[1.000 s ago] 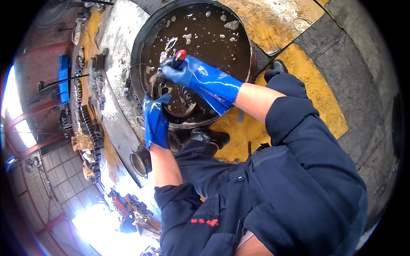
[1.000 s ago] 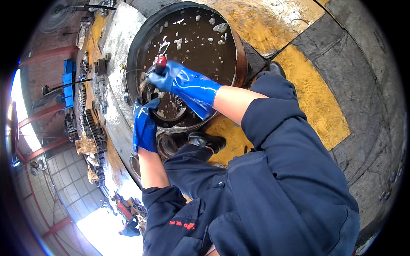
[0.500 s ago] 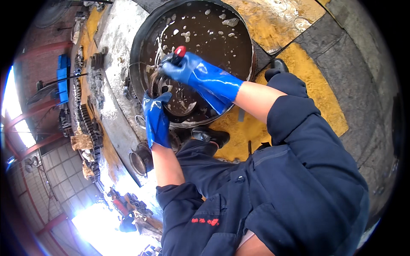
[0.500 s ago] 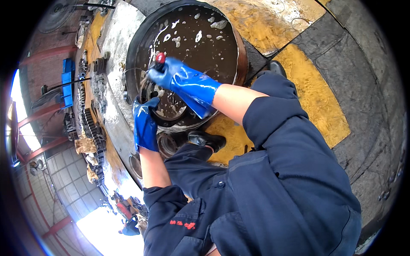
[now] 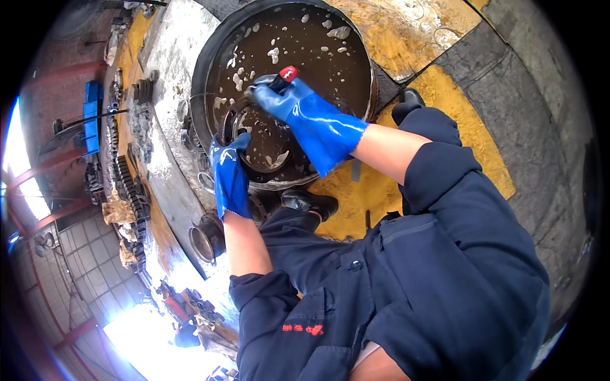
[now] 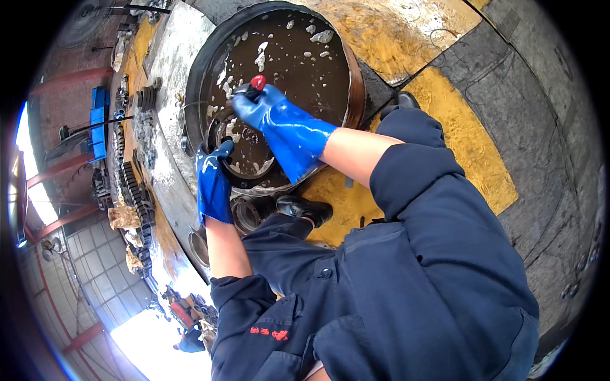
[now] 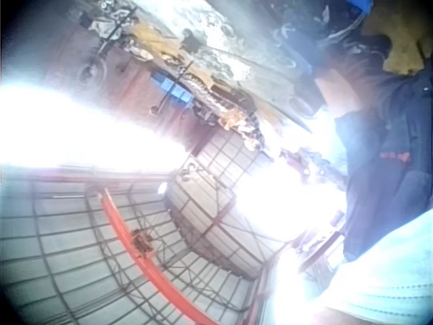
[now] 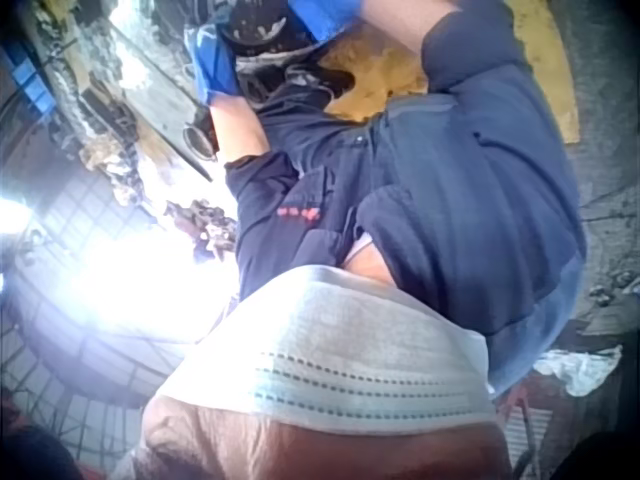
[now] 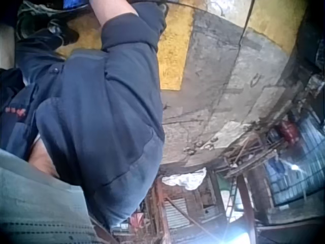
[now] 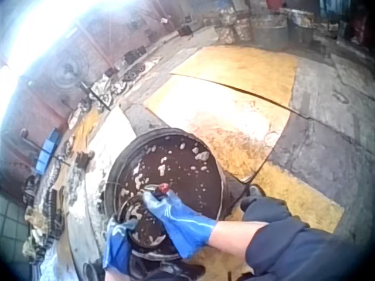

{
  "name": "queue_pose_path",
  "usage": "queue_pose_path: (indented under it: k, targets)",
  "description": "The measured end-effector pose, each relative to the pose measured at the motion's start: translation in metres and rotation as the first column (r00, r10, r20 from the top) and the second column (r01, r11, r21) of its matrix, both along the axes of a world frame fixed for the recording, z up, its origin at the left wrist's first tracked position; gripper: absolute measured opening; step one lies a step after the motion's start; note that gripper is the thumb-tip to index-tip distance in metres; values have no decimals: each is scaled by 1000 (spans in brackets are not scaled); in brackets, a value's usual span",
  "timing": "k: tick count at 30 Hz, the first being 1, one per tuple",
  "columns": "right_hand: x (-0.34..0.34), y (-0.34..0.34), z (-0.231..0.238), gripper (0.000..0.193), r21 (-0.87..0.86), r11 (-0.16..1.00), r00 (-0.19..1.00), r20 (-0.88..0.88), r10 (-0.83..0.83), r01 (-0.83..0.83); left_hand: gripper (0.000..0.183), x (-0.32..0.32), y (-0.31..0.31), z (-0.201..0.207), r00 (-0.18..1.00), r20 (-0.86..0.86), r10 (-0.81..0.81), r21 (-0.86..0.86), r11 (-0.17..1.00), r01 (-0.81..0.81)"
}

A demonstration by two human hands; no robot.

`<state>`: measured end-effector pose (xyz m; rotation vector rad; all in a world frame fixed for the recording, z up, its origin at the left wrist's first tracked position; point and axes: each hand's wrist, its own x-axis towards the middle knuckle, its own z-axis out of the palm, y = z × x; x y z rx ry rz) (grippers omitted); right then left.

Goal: The person cleans a large circular metal component and its associated rings by dipping them into a basin of dark liquid and scrubbing them with a brush.

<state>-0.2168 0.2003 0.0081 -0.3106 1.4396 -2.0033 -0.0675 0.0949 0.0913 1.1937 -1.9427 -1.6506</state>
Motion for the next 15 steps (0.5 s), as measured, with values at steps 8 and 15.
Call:
queue_pose_path:
  k: [8, 15]
  targets:
    - [30, 10, -9, 15, 49, 996, 997, 11, 79, -79, 45, -1, -3, -6, 1000, 16, -4, -14, 1000, 4]
    - [18, 14, 7, 23, -47, 999, 996, -85, -2, -2, 46, -1, -16, -18, 999, 33, -12, -32, 999, 13]
